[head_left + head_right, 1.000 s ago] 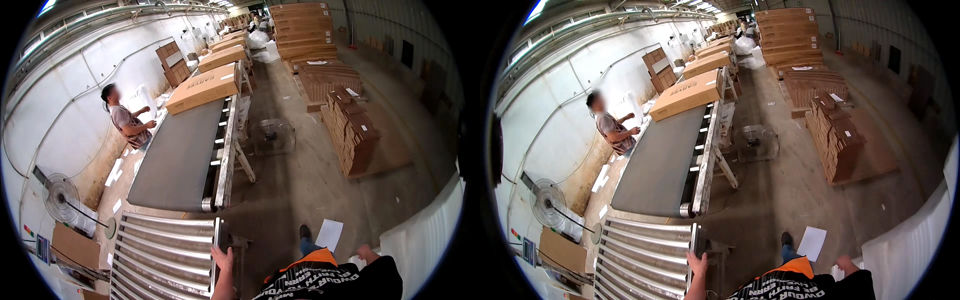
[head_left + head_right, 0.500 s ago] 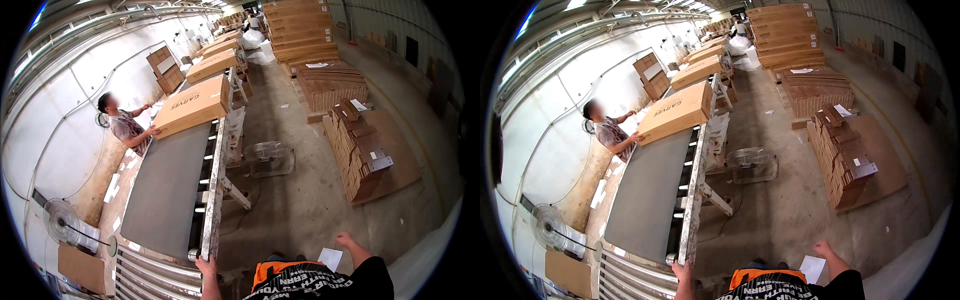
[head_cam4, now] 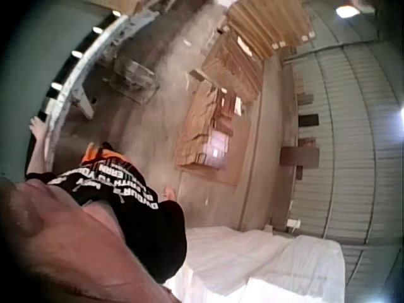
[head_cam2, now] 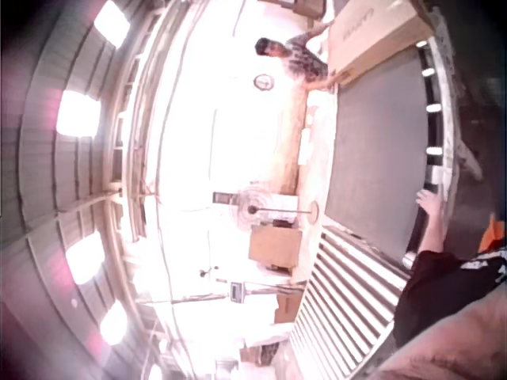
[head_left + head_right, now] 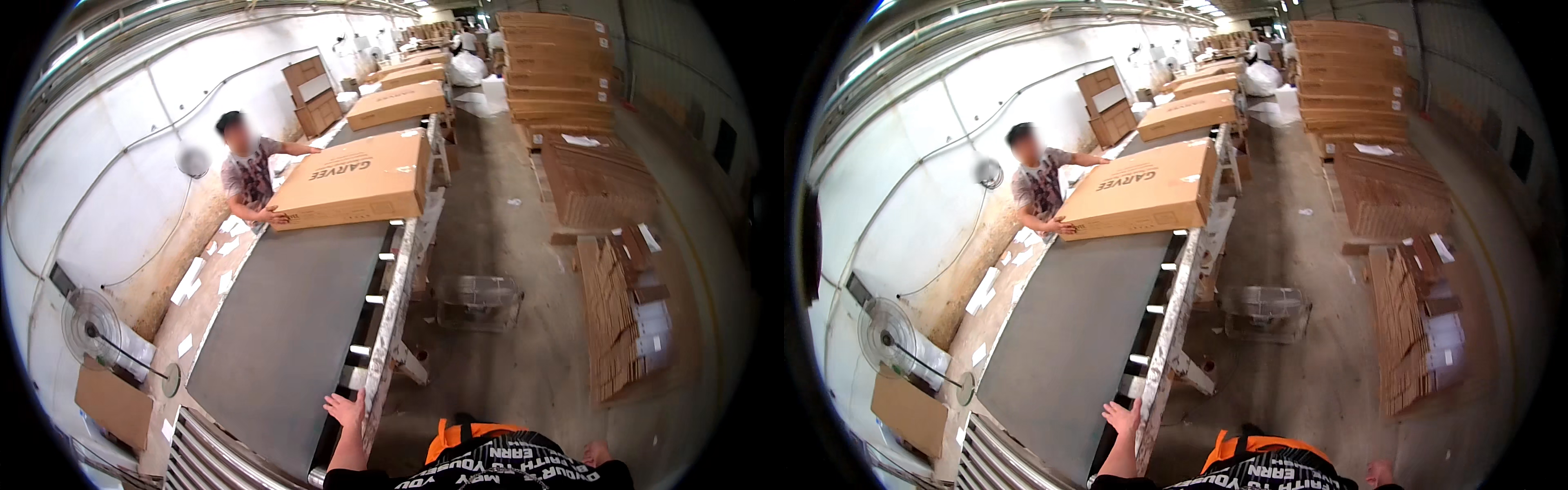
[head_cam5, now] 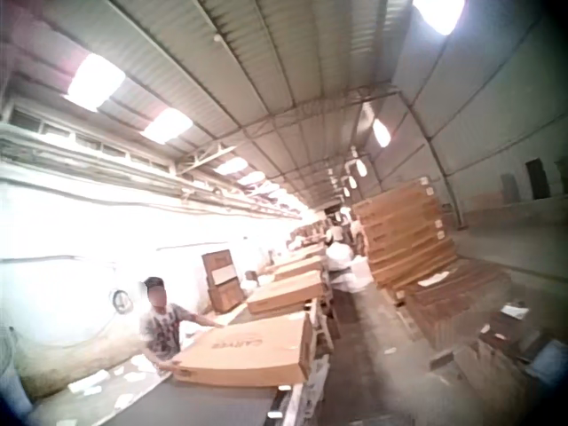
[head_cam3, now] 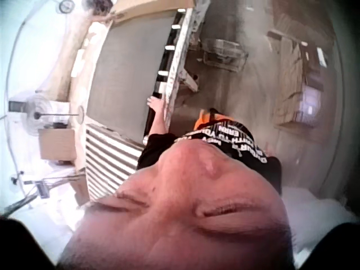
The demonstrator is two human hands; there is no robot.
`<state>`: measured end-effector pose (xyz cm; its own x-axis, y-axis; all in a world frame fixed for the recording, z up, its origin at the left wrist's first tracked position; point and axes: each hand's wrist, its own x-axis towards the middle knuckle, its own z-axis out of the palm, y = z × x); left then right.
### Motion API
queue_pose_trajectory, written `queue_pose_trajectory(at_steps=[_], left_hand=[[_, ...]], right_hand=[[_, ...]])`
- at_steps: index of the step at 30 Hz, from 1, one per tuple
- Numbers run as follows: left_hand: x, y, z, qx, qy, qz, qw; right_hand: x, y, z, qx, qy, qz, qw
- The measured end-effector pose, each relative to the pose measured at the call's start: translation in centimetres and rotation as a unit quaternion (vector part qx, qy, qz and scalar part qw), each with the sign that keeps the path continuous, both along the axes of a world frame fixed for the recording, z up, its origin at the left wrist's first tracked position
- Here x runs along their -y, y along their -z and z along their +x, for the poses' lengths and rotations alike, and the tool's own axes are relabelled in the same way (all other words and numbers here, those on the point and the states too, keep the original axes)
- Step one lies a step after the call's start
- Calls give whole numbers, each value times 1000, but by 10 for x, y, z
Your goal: The person picks up large cardboard boxes from the floor and places them onto a motorized conveyor belt in a warehouse.
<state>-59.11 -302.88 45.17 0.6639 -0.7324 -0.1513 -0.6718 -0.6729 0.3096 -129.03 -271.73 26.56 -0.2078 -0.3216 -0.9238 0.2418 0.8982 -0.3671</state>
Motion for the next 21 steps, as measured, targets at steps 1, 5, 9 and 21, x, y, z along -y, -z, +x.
queue_pose_trajectory(at_steps=[1, 5, 9, 21], left_hand=[[15, 1, -4, 1, 12, -2, 1000], [52, 12, -22, -11, 17, -13, 1000], [32, 17, -36, 45, 24, -78, 996], [-55, 48, -93, 140, 63, -125, 980]], right_hand=[[27, -7, -1, 33, 72, 29, 996], [134, -41, 34, -170, 101, 86, 977], [238, -106, 43, -217, -90, -92, 968], [480, -122, 105, -299, -421, -172, 839]])
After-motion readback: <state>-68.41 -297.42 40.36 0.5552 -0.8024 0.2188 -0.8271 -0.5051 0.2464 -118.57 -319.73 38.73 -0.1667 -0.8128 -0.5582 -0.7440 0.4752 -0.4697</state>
